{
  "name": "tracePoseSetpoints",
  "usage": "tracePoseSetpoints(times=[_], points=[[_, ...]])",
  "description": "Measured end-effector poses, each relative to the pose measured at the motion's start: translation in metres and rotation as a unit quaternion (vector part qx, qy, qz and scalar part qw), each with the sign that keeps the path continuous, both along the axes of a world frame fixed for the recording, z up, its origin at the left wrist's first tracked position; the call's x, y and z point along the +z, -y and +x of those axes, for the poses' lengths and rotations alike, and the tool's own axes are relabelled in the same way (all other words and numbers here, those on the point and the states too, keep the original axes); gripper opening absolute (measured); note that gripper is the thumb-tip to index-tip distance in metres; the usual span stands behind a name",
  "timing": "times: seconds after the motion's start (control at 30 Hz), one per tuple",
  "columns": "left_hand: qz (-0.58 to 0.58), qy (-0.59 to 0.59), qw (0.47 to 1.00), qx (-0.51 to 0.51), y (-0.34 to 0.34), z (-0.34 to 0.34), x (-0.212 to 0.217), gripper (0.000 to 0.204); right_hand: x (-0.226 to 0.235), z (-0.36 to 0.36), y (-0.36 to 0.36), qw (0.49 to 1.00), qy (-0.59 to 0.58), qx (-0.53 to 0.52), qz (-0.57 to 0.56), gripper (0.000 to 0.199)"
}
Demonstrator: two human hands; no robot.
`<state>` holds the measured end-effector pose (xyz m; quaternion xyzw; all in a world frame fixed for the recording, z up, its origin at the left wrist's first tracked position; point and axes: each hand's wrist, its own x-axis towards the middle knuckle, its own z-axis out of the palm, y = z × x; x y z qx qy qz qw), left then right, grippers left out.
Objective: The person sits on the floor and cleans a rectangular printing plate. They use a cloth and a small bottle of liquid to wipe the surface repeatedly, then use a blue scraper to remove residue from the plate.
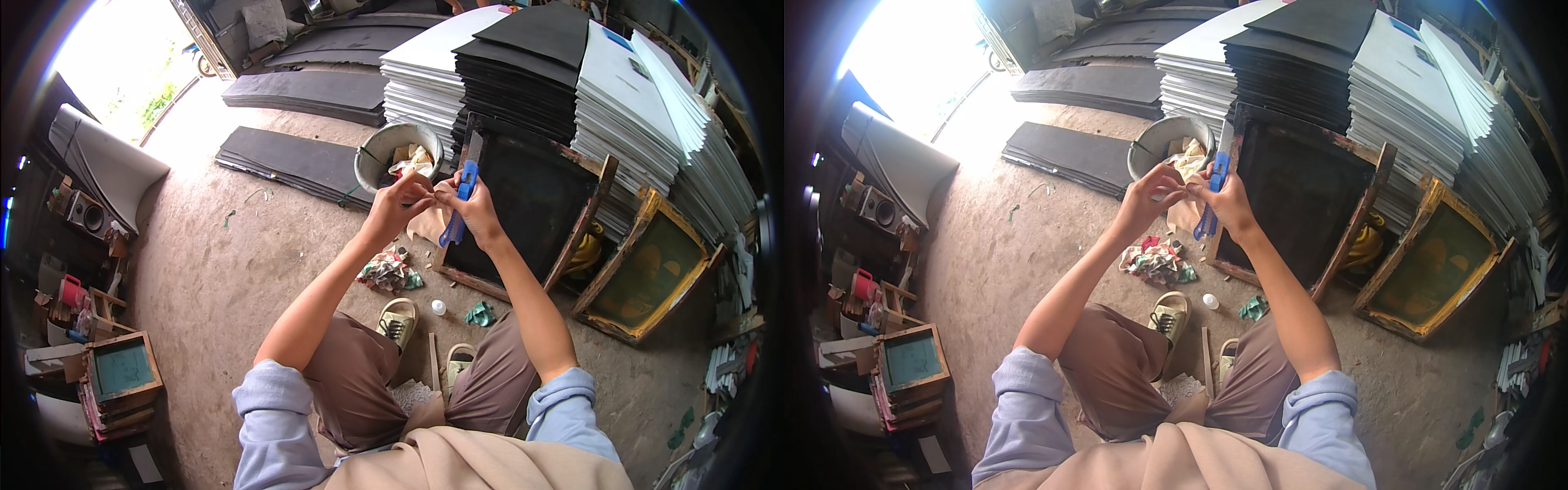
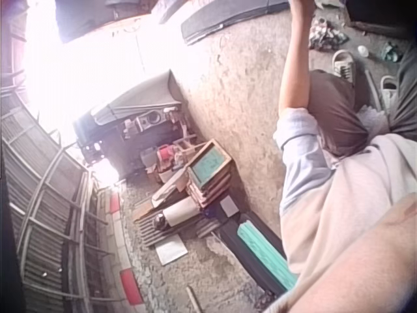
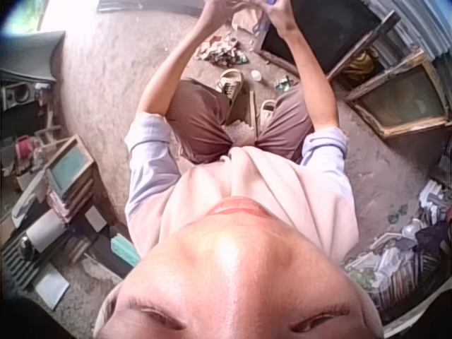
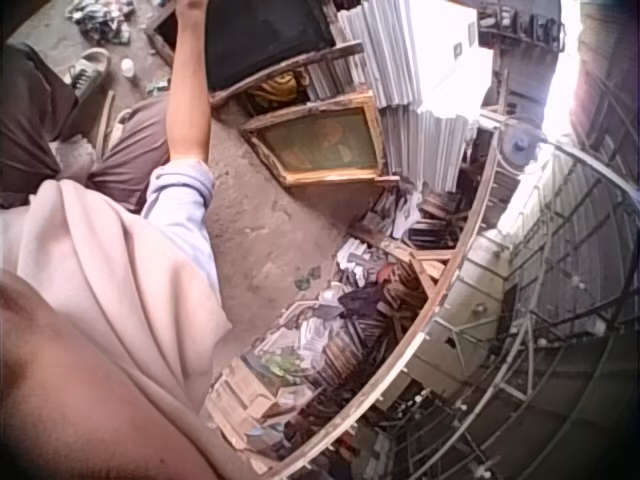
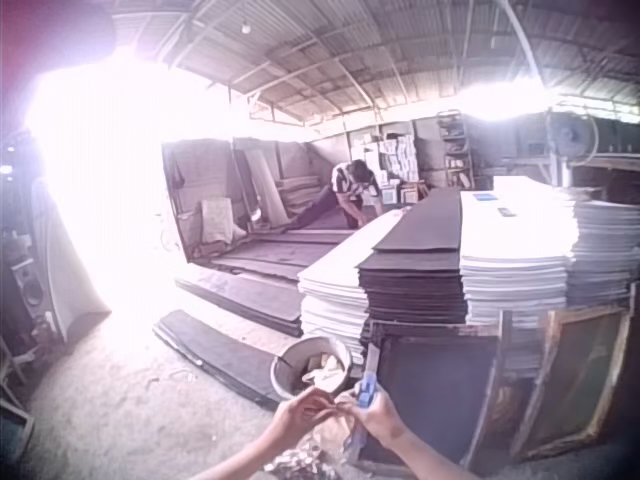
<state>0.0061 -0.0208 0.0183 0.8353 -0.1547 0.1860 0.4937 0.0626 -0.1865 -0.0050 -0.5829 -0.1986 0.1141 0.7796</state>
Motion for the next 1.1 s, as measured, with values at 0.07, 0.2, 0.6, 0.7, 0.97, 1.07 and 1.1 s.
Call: tracePoseSetpoints(times=[0.07,0.2,0.6,0.7,0.97,1.07,1.1], points=[[0.020,-0.028,0.999,-0.004,0.000,-0.003,0.003,0.017,-0.002,0.000,0.000,1.000,0.000,0.003,-0.001,0.031],[0.044,-0.030,0.999,-0.007,0.000,-0.001,0.007,0.013,-0.007,0.006,0.001,0.998,0.040,-0.028,-0.026,0.027],[-0.051,-0.046,0.998,0.002,-0.029,0.004,0.014,0.031,0.046,-0.047,0.014,0.782,0.367,-0.063,-0.500,0.022],[-0.026,-0.089,0.996,0.015,-0.030,0.004,0.013,0.030,0.036,-0.050,0.005,0.745,0.405,-0.093,-0.522,0.022],[0.008,-0.133,0.991,0.022,-0.029,0.005,0.010,0.041,0.018,-0.047,-0.013,0.718,0.415,-0.128,-0.543,0.028],[0.017,-0.166,0.985,0.044,-0.021,0.002,0.015,0.042,0.014,-0.048,-0.012,0.713,0.414,-0.133,-0.550,0.029],[0.014,-0.154,0.987,0.041,-0.022,0.003,0.013,0.042,0.015,-0.049,-0.014,0.708,0.421,-0.132,-0.552,0.033]])
